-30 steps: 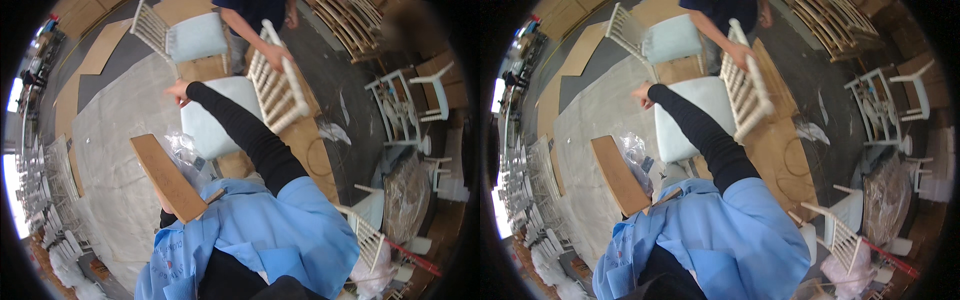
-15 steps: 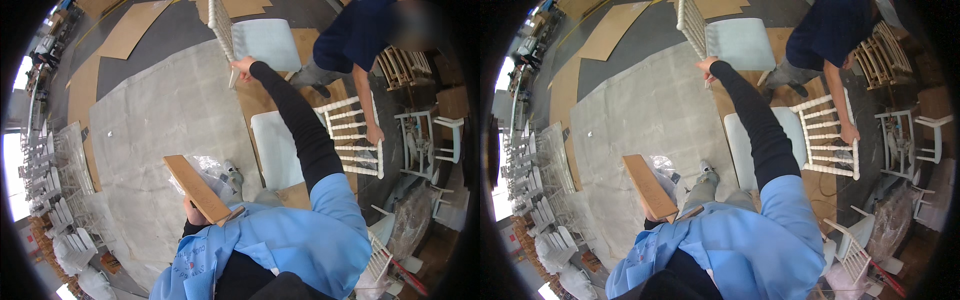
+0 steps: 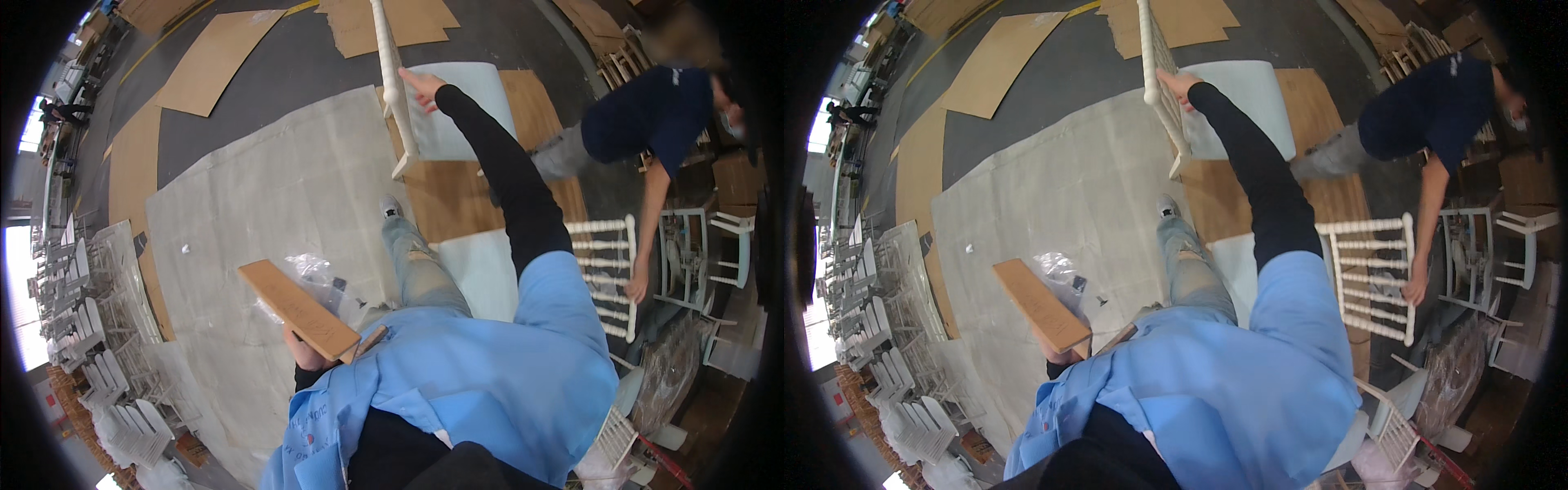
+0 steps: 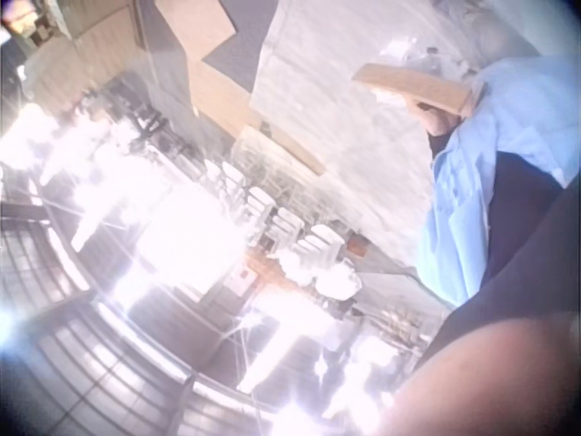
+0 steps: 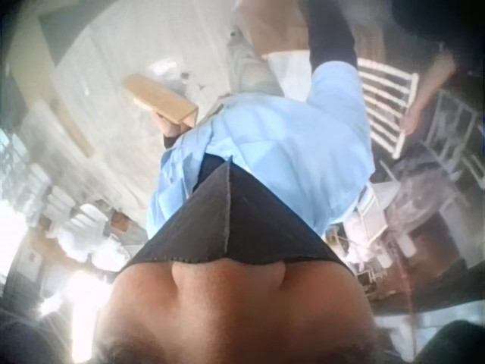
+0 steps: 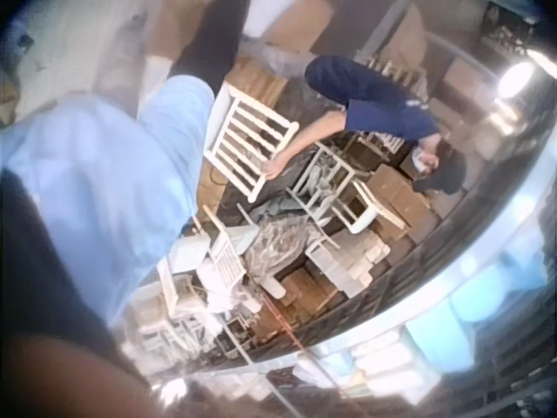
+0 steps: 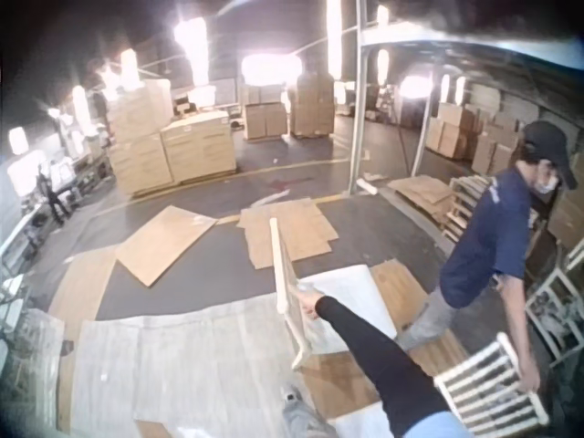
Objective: The person assembles a white wooden chair by attaching the backrest to the seat frame. They use a hammer to tap a metal bracket into place on the underside of the seat, then position and secure the backrest. The person handles the chair, hammer, and bracket throughout the process.
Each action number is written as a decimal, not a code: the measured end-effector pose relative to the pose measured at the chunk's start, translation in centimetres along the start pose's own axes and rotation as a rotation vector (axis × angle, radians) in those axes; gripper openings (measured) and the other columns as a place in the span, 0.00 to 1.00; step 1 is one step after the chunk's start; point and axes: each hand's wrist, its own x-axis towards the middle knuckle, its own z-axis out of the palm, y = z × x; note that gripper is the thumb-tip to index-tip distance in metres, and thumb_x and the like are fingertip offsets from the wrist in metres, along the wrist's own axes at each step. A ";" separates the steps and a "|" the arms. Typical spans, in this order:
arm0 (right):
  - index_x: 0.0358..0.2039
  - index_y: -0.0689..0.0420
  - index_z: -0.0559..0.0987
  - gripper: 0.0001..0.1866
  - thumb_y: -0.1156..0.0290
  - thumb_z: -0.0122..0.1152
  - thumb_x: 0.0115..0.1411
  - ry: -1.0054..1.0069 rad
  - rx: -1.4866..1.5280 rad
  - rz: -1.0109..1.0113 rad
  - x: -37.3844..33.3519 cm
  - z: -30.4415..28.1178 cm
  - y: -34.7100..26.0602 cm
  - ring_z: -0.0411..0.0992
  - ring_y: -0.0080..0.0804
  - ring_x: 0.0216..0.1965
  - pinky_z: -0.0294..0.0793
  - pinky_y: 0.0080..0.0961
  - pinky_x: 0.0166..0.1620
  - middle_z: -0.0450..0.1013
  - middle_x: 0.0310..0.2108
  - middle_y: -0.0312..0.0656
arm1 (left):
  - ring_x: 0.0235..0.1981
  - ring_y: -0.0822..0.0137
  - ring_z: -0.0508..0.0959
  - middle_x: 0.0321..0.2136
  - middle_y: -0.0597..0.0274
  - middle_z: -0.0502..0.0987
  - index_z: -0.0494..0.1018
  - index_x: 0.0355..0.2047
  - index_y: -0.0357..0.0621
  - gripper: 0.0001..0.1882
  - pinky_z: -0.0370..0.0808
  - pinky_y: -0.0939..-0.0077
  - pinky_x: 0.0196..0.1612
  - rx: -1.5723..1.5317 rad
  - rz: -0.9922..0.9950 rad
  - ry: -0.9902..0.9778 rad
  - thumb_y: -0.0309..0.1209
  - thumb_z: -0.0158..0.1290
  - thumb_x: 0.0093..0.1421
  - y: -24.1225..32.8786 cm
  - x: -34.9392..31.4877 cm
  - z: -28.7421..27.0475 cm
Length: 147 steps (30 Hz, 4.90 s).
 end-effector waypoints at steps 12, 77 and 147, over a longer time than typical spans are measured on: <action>0.40 0.60 0.84 0.28 0.52 0.66 0.42 0.397 -0.133 0.123 21.7 1.3 -9.6 0.78 0.47 0.47 0.75 0.33 0.51 0.80 0.42 0.51 | 0.31 0.64 0.79 0.35 0.60 0.78 0.70 0.48 0.44 0.18 0.78 0.69 0.27 -0.114 0.226 0.024 0.44 0.47 0.67 4.7 22.4 8.1; 0.64 0.58 0.65 0.30 0.62 0.61 0.66 0.920 -0.189 0.358 9.0 -19.8 -9.1 0.72 0.32 0.51 0.71 0.29 0.56 0.68 0.57 0.46 | 0.41 0.63 0.80 0.43 0.57 0.78 0.67 0.52 0.42 0.20 0.79 0.66 0.40 -0.004 -1.042 0.043 0.44 0.41 0.72 8.8 66.1 19.2; 0.24 0.55 0.77 0.16 0.66 0.75 0.38 1.903 -0.254 0.256 8.1 -0.2 -40.4 0.73 0.30 0.21 0.71 0.25 0.27 0.74 0.21 0.38 | 0.42 0.68 0.79 0.43 0.61 0.76 0.67 0.54 0.44 0.18 0.79 0.70 0.42 0.756 -1.629 -1.112 0.41 0.47 0.70 13.9 82.2 53.2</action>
